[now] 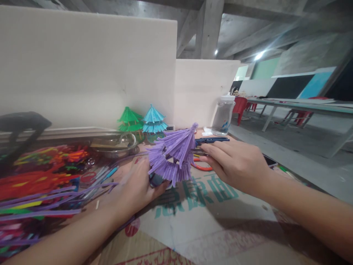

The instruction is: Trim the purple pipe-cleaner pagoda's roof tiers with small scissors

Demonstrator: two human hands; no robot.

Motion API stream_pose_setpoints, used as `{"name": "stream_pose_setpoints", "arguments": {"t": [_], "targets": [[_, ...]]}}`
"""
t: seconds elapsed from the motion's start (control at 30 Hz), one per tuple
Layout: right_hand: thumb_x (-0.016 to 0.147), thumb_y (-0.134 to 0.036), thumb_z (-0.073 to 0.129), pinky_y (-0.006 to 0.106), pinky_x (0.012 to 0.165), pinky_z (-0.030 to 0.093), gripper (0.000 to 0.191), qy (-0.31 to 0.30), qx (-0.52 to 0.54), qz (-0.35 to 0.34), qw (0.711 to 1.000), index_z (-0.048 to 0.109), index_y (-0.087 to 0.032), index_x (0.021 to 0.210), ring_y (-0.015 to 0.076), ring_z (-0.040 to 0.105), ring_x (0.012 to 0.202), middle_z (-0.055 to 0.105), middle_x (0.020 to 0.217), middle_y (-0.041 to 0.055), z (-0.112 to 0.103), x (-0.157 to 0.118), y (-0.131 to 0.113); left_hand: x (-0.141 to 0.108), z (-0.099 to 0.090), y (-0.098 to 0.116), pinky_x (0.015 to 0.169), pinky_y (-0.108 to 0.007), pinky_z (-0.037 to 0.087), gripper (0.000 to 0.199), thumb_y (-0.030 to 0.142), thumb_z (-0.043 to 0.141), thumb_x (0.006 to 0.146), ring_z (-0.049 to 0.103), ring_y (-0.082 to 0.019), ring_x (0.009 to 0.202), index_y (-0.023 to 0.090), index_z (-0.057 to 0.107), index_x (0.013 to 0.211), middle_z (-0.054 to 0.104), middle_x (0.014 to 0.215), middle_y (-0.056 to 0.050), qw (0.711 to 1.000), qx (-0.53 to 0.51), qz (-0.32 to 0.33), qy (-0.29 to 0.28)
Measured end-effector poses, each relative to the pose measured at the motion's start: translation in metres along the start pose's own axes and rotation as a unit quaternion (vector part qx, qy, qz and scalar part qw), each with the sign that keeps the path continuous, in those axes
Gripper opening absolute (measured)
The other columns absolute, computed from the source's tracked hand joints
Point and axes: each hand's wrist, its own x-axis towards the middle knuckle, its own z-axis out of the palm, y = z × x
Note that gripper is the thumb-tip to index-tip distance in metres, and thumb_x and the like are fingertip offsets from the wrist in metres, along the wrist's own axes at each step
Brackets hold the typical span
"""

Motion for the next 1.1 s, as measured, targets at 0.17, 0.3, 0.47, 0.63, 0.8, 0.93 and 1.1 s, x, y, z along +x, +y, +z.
{"name": "stream_pose_setpoints", "arguments": {"t": [0.17, 0.3, 0.47, 0.63, 0.8, 0.93, 1.1], "targets": [[0.098, -0.023, 0.052, 0.03, 0.063, 0.039, 0.018, 0.002, 0.004, 0.0, 1.0, 0.065, -0.013, 0.103, 0.0167, 0.066, 0.072, 0.073, 0.081, 0.0051, 0.0002, -0.0001, 0.0, -0.0009, 0.0005, -0.0002, 0.092, -0.056, 0.05, 0.048, 0.048, 0.061, 0.084, 0.062, -0.038, 0.108, 0.02, 0.048, 0.121, 0.065, 0.114, -0.016, 1.0, 0.01, -0.009, -0.003], [0.098, -0.023, 0.052, 0.031, 0.063, 0.039, 0.017, 0.0, 0.005, 0.0, 1.0, 0.065, -0.013, 0.104, 0.0168, 0.065, 0.073, 0.073, 0.083, 0.0049, -0.0002, -0.0004, 0.0, -0.0009, 0.0016, -0.0011, 0.092, -0.056, 0.049, 0.047, 0.05, 0.062, 0.084, 0.061, -0.038, 0.108, 0.021, 0.05, 0.119, 0.065, 0.113, -0.015, 1.0, 0.017, -0.011, -0.001], [0.098, -0.02, 0.053, 0.031, 0.064, 0.039, 0.016, 0.001, 0.002, -0.008, 1.0, 0.064, -0.013, 0.106, 0.0166, 0.065, 0.073, 0.073, 0.083, 0.0046, -0.0003, -0.0014, -0.0005, -0.0005, 0.0012, -0.0017, 0.094, -0.053, 0.049, 0.049, 0.047, 0.063, 0.083, 0.061, -0.037, 0.111, 0.023, 0.05, 0.123, 0.065, 0.116, -0.014, 1.0, 0.002, -0.006, -0.003], [0.098, -0.021, 0.051, 0.03, 0.061, 0.039, 0.017, 0.006, 0.008, -0.007, 1.0, 0.064, -0.013, 0.105, 0.0162, 0.066, 0.074, 0.073, 0.082, 0.0049, 0.0001, -0.0008, -0.0004, -0.0012, 0.0022, -0.0039, 0.097, -0.056, 0.046, 0.05, 0.047, 0.064, 0.082, 0.06, -0.039, 0.113, 0.022, 0.052, 0.123, 0.066, 0.117, -0.015, 1.0, 0.016, -0.006, -0.003], [0.099, -0.027, 0.052, 0.03, 0.06, 0.039, 0.019, 0.012, 0.013, 0.007, 1.0, 0.064, -0.014, 0.106, 0.016, 0.066, 0.073, 0.074, 0.083, 0.0055, -0.0004, -0.0001, -0.001, -0.0009, 0.0035, -0.0033, 0.1, -0.056, 0.045, 0.049, 0.047, 0.062, 0.084, 0.058, -0.038, 0.117, 0.023, 0.05, 0.125, 0.064, 0.122, -0.014, 1.0, 0.002, -0.002, 0.004], [0.099, -0.024, 0.05, 0.031, 0.061, 0.04, 0.019, 0.008, 0.008, 0.006, 1.0, 0.064, -0.014, 0.106, 0.017, 0.067, 0.073, 0.074, 0.084, 0.0059, -0.0013, -0.0016, -0.002, -0.0013, 0.0033, -0.0019, 0.102, -0.057, 0.043, 0.051, 0.046, 0.062, 0.085, 0.057, -0.039, 0.118, 0.022, 0.047, 0.126, 0.063, 0.122, -0.015, 1.0, -0.003, 0.003, 0.003], [0.099, -0.026, 0.051, 0.031, 0.062, 0.04, 0.02, 0.003, -0.007, 0.007, 1.0, 0.065, -0.013, 0.105, 0.0172, 0.067, 0.072, 0.074, 0.083, 0.0054, -0.0009, -0.0016, -0.0021, -0.0015, 0.0026, -0.0022, 0.1, -0.056, 0.045, 0.053, 0.045, 0.063, 0.084, 0.059, -0.038, 0.116, 0.02, 0.047, 0.128, 0.063, 0.121, -0.016, 1.0, -0.008, 0.006, 0.007]]}}
